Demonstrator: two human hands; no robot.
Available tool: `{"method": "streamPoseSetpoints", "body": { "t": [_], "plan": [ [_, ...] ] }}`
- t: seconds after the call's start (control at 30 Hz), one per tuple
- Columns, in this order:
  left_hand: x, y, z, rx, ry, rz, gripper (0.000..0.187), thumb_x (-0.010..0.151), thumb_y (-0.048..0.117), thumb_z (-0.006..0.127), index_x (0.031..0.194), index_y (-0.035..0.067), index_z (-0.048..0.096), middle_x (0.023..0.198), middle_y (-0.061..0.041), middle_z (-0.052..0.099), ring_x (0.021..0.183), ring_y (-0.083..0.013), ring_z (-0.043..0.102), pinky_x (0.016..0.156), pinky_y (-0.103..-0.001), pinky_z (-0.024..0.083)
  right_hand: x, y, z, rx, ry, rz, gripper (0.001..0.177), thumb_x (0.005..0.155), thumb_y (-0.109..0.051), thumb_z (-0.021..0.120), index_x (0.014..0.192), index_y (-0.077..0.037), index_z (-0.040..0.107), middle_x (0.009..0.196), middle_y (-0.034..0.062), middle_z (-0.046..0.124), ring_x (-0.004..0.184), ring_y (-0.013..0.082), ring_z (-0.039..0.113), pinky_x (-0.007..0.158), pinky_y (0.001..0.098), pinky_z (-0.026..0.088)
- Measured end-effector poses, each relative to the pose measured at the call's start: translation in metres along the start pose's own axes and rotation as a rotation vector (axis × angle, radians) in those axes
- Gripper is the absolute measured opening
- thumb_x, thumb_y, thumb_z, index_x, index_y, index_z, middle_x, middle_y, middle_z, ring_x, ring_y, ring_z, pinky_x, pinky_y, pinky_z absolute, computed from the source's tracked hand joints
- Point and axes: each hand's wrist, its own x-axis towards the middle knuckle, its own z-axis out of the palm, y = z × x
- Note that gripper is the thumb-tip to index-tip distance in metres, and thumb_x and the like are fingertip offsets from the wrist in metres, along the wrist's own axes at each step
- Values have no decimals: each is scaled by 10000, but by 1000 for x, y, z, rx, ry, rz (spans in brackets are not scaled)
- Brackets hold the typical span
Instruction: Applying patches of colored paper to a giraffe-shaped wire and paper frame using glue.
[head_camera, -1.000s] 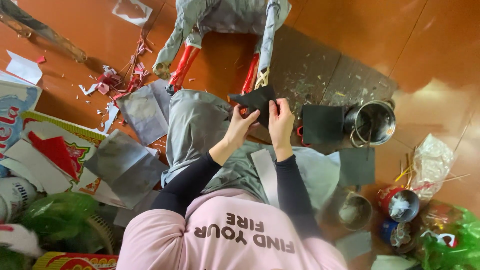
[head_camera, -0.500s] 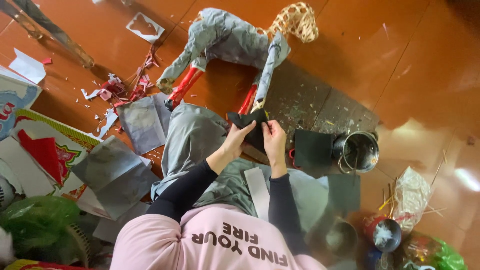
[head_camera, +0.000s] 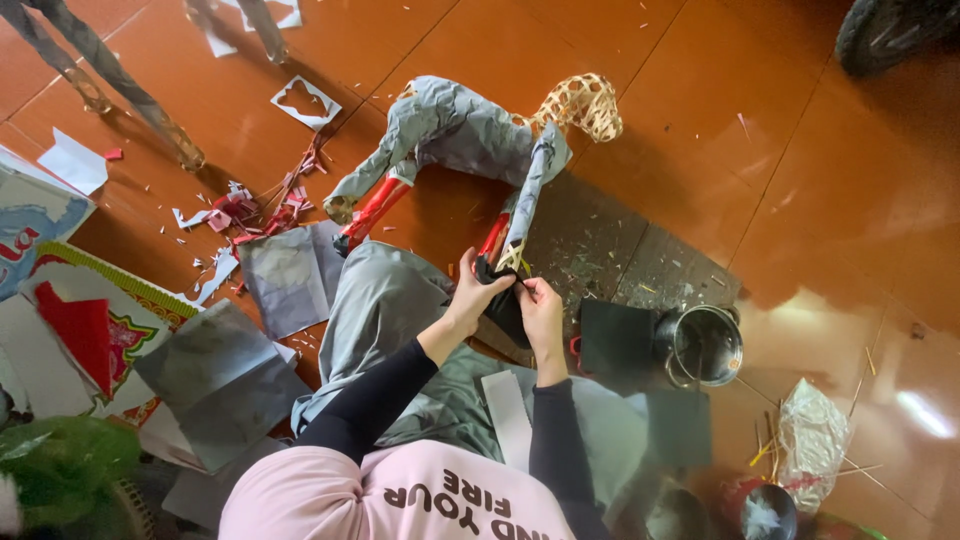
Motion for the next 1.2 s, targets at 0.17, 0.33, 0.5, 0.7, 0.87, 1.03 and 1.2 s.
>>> {"method": "streamPoseSetpoints", "body": {
  "t": [0.17,0.33,0.5,0.7,0.87,1.03,1.2],
  "plan": [
    [-11,34,8,1,-74,-128,1006,735,204,864,1561,121,297,1352,-138,591,1180,-221,608,952,-351,519,1,-3,-2,34,-17,40,101,994,-90,665,1005,7,692,765,-18,677,669,15,539,572,210,435],
    [-7,36,9,-38,-79,-239,968,732,237,864,1547,110,358,1343,-143,604,1163,-208,614,942,-341,515,2,-6,0,13,-31,96,102,973,-82,678,1023,3,706,764,-7,675,657,34,545,570,221,429],
    [4,17,10,177,-16,-112,983,719,262,914,1518,67,375,1296,-149,628,1154,-207,626,957,-339,522,2,-7,4,-48,7,26,131,997,-110,656,1004,9,709,784,12,697,694,50,571,624,245,472],
    [11,21,11,229,-119,-227,956,697,301,907,1488,27,444,1234,-127,668,1103,-188,649,912,-330,540,4,-17,3,-162,28,55,126,965,-94,650,994,15,707,765,72,709,673,103,599,637,288,498],
    [25,5,8,215,-189,-240,981,690,289,927,1486,12,424,1237,-143,670,1103,-199,646,925,-327,534,2,-28,-2,-196,22,66,155,938,-72,623,1035,5,715,799,99,721,687,125,619,658,290,505],
    [36,-8,2,280,-144,-257,923,719,228,923,1473,4,440,1257,-137,664,1153,-207,626,985,-332,497,-13,19,-31,-63,61,-2,227,967,-105,615,1149,-25,724,924,73,738,786,103,650,733,259,522],
    [41,-5,2,271,-184,-440,625,759,240,863,1290,-12,649,1225,-153,695,1135,-239,639,942,-374,486,-36,147,-61,240,-196,455,395,1124,-306,544,1171,38,733,942,146,754,806,236,704,713,339,596]
  ]
}}
